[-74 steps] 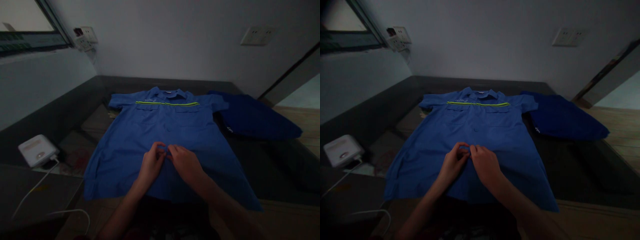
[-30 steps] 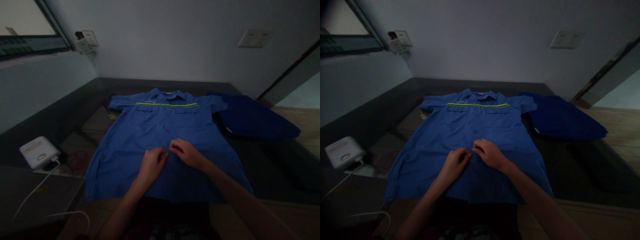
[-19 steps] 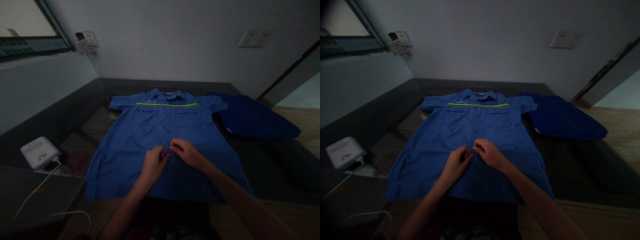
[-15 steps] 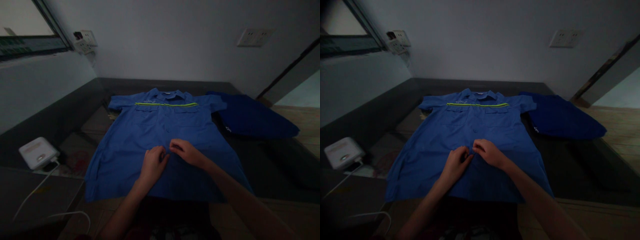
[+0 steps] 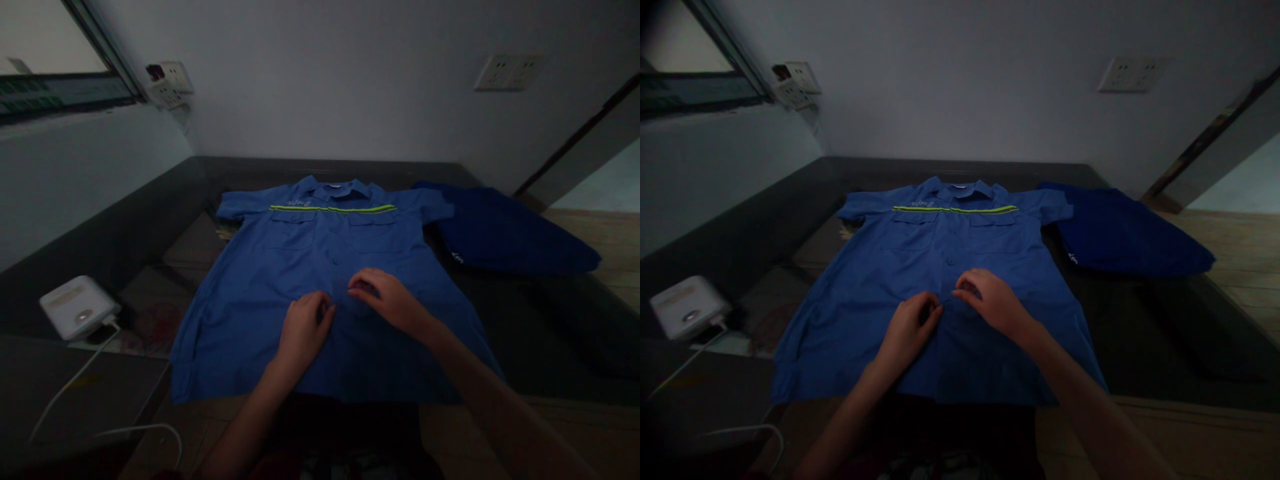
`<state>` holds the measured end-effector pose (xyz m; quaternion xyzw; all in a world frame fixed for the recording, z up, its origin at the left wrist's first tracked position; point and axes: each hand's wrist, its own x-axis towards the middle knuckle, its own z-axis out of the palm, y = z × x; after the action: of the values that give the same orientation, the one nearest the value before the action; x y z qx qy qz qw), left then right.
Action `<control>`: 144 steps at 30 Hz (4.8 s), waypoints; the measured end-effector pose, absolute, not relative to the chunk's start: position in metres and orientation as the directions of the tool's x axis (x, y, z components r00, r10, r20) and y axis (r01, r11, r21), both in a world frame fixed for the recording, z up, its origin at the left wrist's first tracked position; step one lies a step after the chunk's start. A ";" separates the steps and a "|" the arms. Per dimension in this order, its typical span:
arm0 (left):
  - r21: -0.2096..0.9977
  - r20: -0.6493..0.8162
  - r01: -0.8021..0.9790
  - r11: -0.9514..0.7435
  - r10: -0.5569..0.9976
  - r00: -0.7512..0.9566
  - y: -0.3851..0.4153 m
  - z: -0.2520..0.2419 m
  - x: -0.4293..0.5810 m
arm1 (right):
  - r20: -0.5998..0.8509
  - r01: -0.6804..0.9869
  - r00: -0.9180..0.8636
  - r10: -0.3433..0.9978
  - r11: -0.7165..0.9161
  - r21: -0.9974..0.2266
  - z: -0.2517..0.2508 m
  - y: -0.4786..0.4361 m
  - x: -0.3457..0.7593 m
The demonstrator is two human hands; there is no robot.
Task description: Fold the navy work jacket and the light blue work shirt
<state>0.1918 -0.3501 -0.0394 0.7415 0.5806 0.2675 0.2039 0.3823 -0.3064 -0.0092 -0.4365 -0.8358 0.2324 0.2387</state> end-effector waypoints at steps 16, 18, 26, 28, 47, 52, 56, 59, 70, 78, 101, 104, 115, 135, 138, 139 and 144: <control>0.223 0.153 0.854 -0.470 0.882 0.445 -0.372 -0.051 0.176 | 0.170 0.872 -0.423 0.890 0.451 -0.191 -0.066 -0.370 0.414; 0.214 0.155 0.841 -0.497 0.867 0.473 -0.370 -0.048 0.177 | 0.206 0.868 -0.410 0.889 0.449 -0.211 -0.063 -0.371 0.413; 0.206 0.089 0.795 -0.571 0.820 0.566 -0.366 -0.048 0.185 | 0.330 0.686 -0.444 0.833 0.553 -0.473 -0.037 -0.409 0.387; 0.213 0.100 0.791 -0.574 0.818 0.566 -0.365 -0.049 0.185 | 0.275 0.628 -0.523 0.807 0.583 -0.515 -0.033 -0.419 0.376; 0.503 -0.036 0.678 -0.536 0.771 0.636 -0.409 -0.026 0.168 | 0.151 0.532 -0.110 0.982 0.186 -0.826 -0.034 -0.427 0.368; 0.462 -0.030 0.672 -0.579 0.746 0.665 -0.408 -0.026 0.171 | 0.104 0.519 -0.082 0.991 0.131 -0.845 -0.033 -0.426 0.363; 0.398 -0.042 0.702 -0.590 0.753 0.657 -0.410 -0.024 0.172 | 0.055 0.518 -0.048 0.997 0.073 -0.852 -0.029 -0.421 0.367; 0.396 -0.029 0.705 -0.588 0.760 0.650 -0.411 -0.021 0.172 | 0.069 0.503 -0.020 0.997 0.070 -0.862 -0.024 -0.418 0.369; 0.539 0.074 0.676 -0.503 0.827 0.557 -0.408 -0.016 0.173 | 0.289 0.521 -0.079 0.954 0.286 -0.804 -0.013 -0.422 0.348; 0.691 0.038 0.647 -0.322 0.910 0.412 -0.413 -0.023 0.172 | 0.207 0.433 -0.203 0.957 0.277 -0.858 -0.024 -0.424 0.355; 0.629 0.052 0.674 -0.387 0.886 0.460 -0.417 -0.026 0.179 | 0.276 0.560 -0.128 0.953 0.299 -0.772 -0.039 -0.425 0.349; 0.643 0.096 0.654 -0.399 0.889 0.448 -0.417 -0.025 0.179 | 0.333 0.596 -0.149 0.931 0.353 -0.721 -0.038 -0.427 0.349; 0.721 0.150 0.592 -0.359 0.916 0.372 -0.418 -0.032 0.181 | 0.346 0.575 -0.165 0.923 0.375 -0.727 -0.039 -0.431 0.350; 0.754 0.203 0.551 -0.358 0.924 0.322 -0.415 -0.040 0.180 | 0.512 0.672 -0.190 0.838 0.491 -0.554 -0.050 -0.431 0.344; 0.750 0.208 0.550 -0.368 0.920 0.332 -0.415 -0.041 0.179 | 0.490 0.654 -0.165 0.856 0.467 -0.596 -0.050 -0.431 0.343; 0.749 0.212 0.550 -0.370 0.920 0.331 -0.415 -0.041 0.179 | 0.475 0.640 -0.159 0.865 0.457 -0.618 -0.050 -0.431 0.344; 0.747 0.234 0.553 -0.370 0.924 0.303 -0.417 -0.039 0.181 | 0.410 0.561 -0.137 0.902 0.412 -0.718 -0.046 -0.433 0.345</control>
<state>0.1813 -0.4170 -0.0386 0.7575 0.4874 0.3333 0.2784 0.3450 -0.4330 -0.0463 -0.5034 -0.7266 0.2016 0.4219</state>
